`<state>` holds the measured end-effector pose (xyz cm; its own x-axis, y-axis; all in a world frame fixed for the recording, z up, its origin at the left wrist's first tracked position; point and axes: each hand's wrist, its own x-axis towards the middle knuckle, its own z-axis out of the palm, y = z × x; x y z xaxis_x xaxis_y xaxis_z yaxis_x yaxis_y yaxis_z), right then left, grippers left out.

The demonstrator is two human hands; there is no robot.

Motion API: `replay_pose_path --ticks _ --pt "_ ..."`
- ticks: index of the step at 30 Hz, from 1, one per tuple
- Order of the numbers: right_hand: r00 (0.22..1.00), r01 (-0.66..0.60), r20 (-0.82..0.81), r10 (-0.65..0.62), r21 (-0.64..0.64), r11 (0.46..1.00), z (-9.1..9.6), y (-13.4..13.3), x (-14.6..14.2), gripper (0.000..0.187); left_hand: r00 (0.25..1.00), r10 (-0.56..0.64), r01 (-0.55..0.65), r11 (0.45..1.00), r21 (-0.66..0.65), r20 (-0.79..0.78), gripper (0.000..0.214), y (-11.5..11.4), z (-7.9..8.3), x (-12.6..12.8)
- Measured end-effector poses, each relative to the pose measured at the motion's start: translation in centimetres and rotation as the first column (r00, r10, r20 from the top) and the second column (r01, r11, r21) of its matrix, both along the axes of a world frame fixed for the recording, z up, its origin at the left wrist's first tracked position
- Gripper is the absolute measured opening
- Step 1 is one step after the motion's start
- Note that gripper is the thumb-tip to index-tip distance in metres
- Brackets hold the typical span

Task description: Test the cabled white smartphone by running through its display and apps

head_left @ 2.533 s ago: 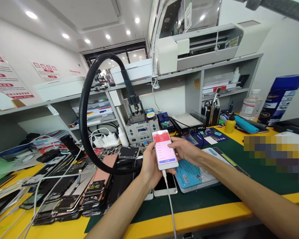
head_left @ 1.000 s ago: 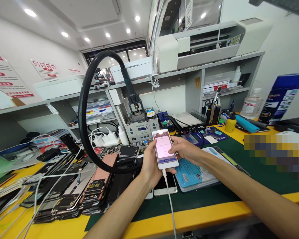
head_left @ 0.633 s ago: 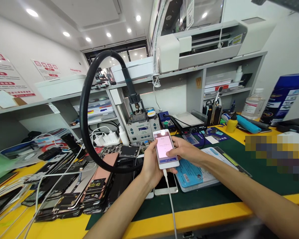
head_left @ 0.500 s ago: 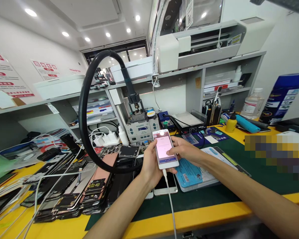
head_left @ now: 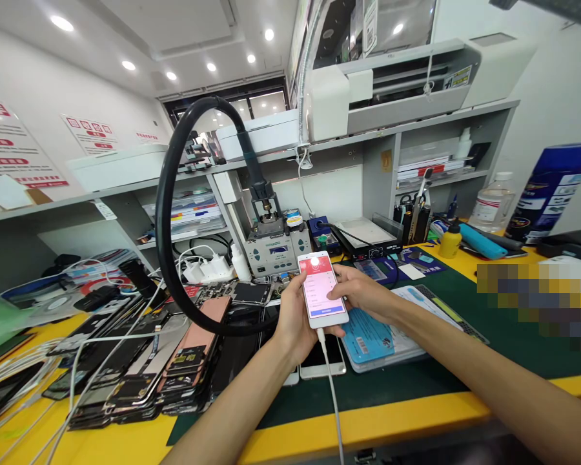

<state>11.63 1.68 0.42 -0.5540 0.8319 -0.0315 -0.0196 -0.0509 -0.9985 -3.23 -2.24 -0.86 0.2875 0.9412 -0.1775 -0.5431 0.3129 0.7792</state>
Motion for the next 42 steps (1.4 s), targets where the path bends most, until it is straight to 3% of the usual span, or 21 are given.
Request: replay_pose_path --ticks 4,12,25,42 --pt "1.0 -0.011 0.004 0.011 0.014 1.0 -0.2 0.2 0.0 0.047 1.0 -0.002 0.002 1.0 0.013 -0.001 0.057 0.0 -0.1 0.0" --pt "0.998 0.03 -0.049 -0.033 -0.057 0.998 -1.3 1.0 -0.1 0.033 0.999 -0.014 0.014 1.0 0.012 0.042 0.054 0.2 -0.3 0.0" --pt "1.0 -0.029 -0.011 0.029 0.009 1.0 -0.6 0.5 0.1 0.048 1.0 0.005 -0.004 1.0 -0.01 0.026 0.053 0.1 0.0 0.1" --pt "0.999 -0.029 0.037 0.028 0.041 0.999 -0.5 0.3 0.2 0.049 0.999 0.002 -0.002 1.0 -0.005 0.038 0.054 0.0 -0.1 0.1"
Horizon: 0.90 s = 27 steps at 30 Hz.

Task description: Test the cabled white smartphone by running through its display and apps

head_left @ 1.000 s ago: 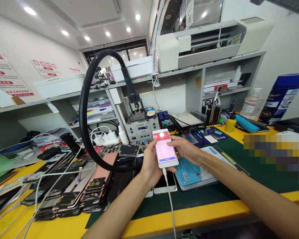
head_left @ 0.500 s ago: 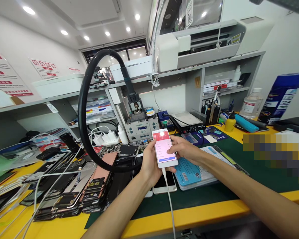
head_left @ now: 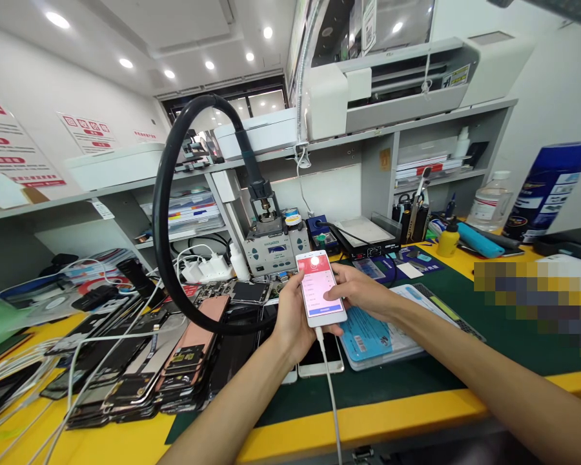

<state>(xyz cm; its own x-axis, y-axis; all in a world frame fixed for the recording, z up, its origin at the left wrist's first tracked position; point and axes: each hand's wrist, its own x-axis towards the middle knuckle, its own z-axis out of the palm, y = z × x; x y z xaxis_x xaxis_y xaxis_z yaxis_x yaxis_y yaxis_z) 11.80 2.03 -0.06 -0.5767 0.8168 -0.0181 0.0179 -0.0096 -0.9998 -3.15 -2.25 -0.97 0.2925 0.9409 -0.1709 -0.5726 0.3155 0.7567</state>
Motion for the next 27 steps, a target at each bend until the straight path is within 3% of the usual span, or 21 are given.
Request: replay_pose_path --ticks 15,27 --pt "0.996 0.054 -0.065 -0.062 -0.112 0.992 -0.53 0.48 -0.26 0.035 1.0 -0.008 0.008 1.0 0.013 0.002 0.054 0.06 -0.12 -0.09" --pt "0.996 0.036 -0.076 -0.044 -0.099 0.994 -0.3 0.34 -0.16 0.045 0.999 0.009 -0.009 1.0 -0.004 -0.031 0.054 -0.11 0.37 0.14"
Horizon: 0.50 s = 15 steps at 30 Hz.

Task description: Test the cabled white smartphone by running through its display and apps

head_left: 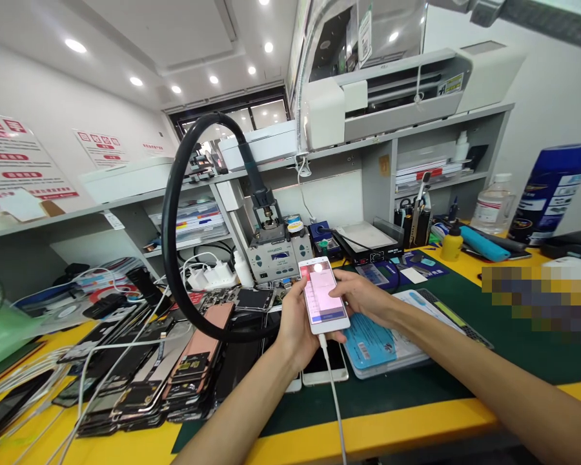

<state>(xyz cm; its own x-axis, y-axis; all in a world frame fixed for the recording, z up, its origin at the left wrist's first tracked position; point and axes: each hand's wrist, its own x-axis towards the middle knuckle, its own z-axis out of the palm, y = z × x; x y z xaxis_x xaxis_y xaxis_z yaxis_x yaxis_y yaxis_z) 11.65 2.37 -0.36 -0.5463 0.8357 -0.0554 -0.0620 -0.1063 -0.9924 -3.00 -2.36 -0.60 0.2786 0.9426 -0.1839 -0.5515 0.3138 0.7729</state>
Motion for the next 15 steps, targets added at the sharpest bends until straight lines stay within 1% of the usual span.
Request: replay_pose_path --ticks 7,12,15 --pt "0.999 -0.039 -0.011 0.039 0.032 0.999 -0.11 0.12 0.24 0.048 0.999 0.008 -0.006 1.0 -0.025 0.045 0.053 -0.05 -0.07 0.07" --pt "0.996 -0.092 -0.002 0.092 0.069 0.993 -0.13 0.1 0.43 0.052 0.998 0.01 -0.007 0.999 -0.051 0.058 0.054 -0.06 0.14 0.08" --pt "0.997 -0.078 0.029 0.076 0.085 0.993 -0.16 0.04 0.39 0.054 0.999 0.006 -0.004 0.999 -0.044 0.049 0.051 0.05 0.03 0.05"
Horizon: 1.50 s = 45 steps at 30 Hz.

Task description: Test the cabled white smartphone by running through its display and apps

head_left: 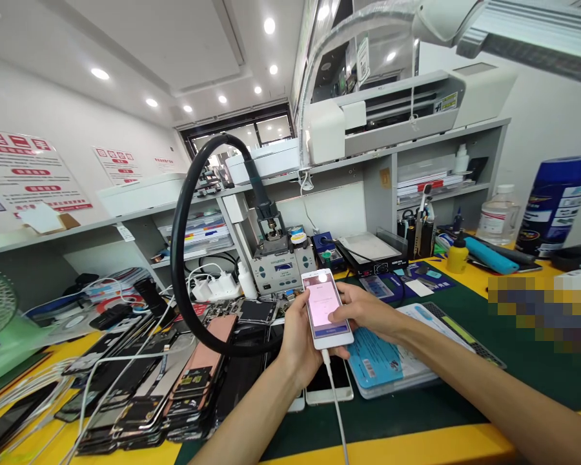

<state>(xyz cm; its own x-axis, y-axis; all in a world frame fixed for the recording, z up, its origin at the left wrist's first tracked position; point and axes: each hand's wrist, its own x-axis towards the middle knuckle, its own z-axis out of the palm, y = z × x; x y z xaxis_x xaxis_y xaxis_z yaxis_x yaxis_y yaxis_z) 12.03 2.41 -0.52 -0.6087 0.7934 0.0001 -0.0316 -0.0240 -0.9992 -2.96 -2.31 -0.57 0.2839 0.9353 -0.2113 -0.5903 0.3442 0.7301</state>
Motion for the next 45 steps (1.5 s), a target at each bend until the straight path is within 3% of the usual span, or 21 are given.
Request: replay_pose_path --ticks 4,13,24,36,45 --pt "0.998 0.048 0.033 -0.048 0.012 0.999 0.2 -0.2 -0.2 0.055 1.0 -0.01 0.011 1.0 0.01 -0.012 0.054 0.2 -0.3 0.0" --pt "1.0 0.028 -0.002 -0.028 -0.021 0.999 0.2 -0.1 -0.3 0.054 0.996 0.011 -0.008 0.999 0.034 -0.09 0.057 0.0 -0.1 0.3" --pt "0.994 0.094 -0.033 -0.1 -0.149 0.984 0.6 -0.2 -0.4 0.044 0.998 0.006 -0.003 0.999 0.054 -0.055 0.057 0.0 -0.2 0.2" --pt "0.997 0.064 -0.043 -0.071 -0.147 0.987 1.4 -0.7 -0.3 0.037 0.999 0.009 -0.005 0.998 0.061 -0.051 0.059 -0.2 -0.1 0.3" --pt "0.997 0.036 -0.065 -0.045 -0.138 0.99 0.9 -0.3 -0.2 0.034 0.998 0.022 -0.018 0.997 0.068 -0.061 0.059 0.0 -0.3 0.2"
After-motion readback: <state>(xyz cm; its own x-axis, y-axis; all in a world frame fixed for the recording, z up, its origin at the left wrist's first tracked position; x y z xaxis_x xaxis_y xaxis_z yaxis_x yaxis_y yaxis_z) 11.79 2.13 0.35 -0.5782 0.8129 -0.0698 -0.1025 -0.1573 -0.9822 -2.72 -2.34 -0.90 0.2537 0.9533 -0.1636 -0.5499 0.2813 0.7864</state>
